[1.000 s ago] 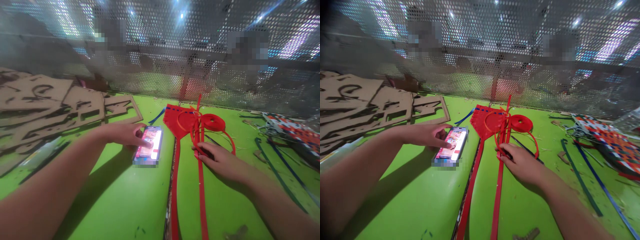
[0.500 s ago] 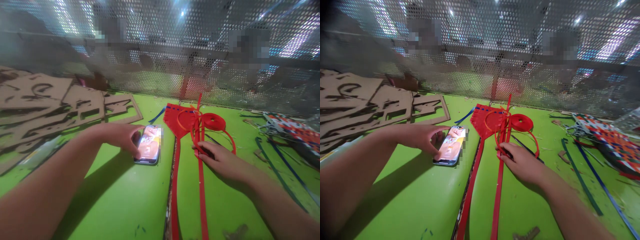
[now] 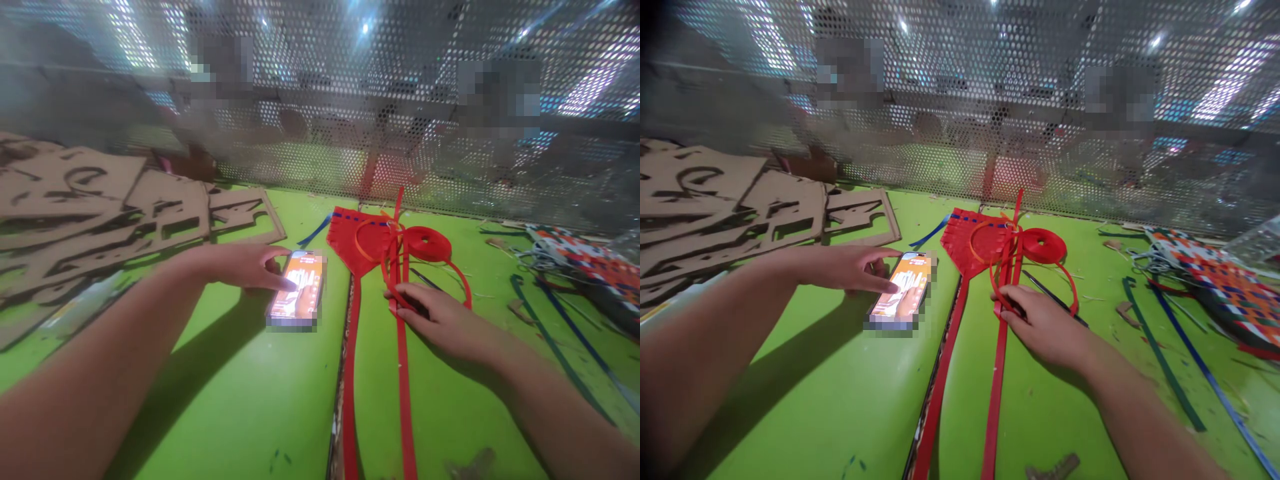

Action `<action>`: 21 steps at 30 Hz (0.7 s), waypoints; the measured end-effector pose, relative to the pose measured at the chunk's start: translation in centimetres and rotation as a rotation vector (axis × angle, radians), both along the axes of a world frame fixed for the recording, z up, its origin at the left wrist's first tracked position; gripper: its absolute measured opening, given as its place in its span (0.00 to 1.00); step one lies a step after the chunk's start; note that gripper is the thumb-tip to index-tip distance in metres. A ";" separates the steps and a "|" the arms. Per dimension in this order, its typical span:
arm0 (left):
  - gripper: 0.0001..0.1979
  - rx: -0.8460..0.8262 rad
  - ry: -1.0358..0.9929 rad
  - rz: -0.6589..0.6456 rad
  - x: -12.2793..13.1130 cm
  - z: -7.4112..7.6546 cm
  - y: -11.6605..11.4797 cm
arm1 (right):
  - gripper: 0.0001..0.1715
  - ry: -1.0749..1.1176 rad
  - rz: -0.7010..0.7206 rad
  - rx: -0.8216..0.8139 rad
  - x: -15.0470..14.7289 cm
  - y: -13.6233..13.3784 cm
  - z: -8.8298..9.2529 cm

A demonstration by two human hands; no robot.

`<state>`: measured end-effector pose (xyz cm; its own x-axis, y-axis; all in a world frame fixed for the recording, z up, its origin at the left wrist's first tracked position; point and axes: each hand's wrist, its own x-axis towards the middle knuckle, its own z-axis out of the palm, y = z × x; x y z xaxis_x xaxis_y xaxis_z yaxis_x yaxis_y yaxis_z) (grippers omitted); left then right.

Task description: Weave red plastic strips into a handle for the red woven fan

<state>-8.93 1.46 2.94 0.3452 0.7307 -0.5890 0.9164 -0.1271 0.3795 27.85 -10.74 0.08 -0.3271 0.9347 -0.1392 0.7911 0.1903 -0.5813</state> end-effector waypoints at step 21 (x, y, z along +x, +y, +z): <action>0.70 -0.057 0.021 -0.137 -0.5 0.3 0.4 | 0.15 0.002 -0.004 0.009 0.2 -0.1 -0.3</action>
<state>-9.41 1.84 3.27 0.4265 0.6429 -0.6363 0.8999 -0.2305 0.3703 28.00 -10.89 -0.26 -0.3232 0.9373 -0.1303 0.7906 0.1918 -0.5815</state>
